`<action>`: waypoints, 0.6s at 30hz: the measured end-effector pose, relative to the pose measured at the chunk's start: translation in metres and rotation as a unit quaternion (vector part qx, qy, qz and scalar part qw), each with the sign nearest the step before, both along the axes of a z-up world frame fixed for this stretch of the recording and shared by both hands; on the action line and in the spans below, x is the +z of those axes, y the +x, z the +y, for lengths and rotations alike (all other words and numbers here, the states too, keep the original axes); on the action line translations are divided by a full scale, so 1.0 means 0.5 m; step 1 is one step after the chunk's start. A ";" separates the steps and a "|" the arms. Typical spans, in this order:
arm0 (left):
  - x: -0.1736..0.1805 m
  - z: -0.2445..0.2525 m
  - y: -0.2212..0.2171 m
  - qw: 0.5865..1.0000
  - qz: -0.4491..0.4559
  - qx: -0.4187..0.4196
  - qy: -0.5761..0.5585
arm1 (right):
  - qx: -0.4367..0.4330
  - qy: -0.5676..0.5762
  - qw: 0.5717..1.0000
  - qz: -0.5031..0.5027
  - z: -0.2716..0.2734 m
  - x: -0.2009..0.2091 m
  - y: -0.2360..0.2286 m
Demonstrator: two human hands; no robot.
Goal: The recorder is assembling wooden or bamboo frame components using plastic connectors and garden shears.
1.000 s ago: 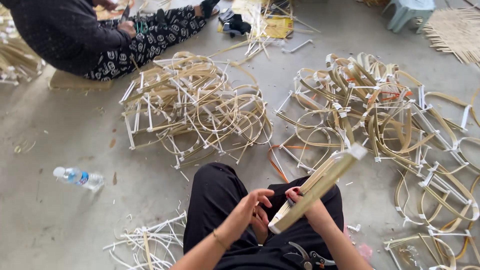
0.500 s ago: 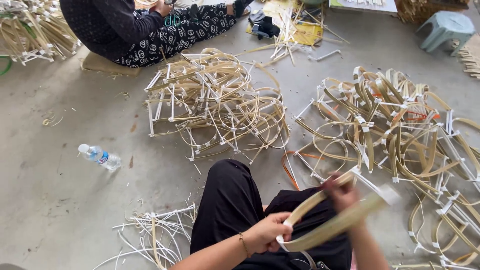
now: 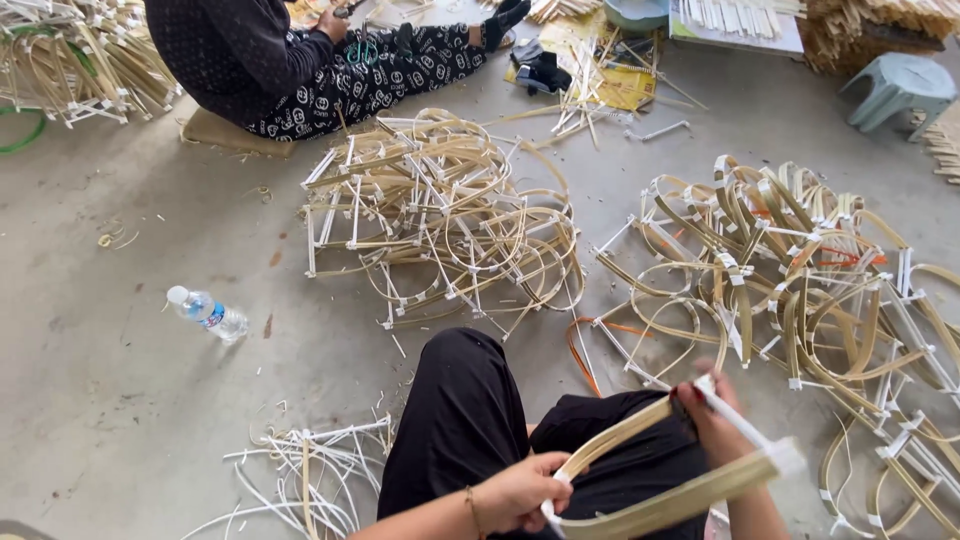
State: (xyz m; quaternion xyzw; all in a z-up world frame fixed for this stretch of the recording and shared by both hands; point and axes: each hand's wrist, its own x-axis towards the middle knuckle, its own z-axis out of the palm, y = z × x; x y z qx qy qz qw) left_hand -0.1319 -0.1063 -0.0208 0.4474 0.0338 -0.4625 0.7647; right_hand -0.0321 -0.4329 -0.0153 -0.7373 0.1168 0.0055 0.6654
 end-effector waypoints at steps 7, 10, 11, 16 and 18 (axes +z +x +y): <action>-0.059 0.144 0.259 0.945 -0.026 0.314 0.084 | -0.026 -0.052 0.991 0.123 -0.189 -0.081 -0.090; 0.052 0.257 0.386 0.885 -0.180 0.404 0.146 | -0.140 -0.024 0.988 0.060 -0.316 -0.198 -0.114; 0.005 0.274 0.398 0.886 -0.181 0.402 0.146 | -0.143 -0.024 0.988 0.060 -0.385 -0.296 -0.122; -0.087 0.254 0.352 0.673 -0.424 0.012 0.605 | -0.126 0.146 0.929 0.317 -0.480 -0.689 -0.214; -0.124 0.226 0.313 0.599 -0.458 -0.004 0.656 | -0.130 0.137 0.926 0.326 -0.446 -0.714 -0.239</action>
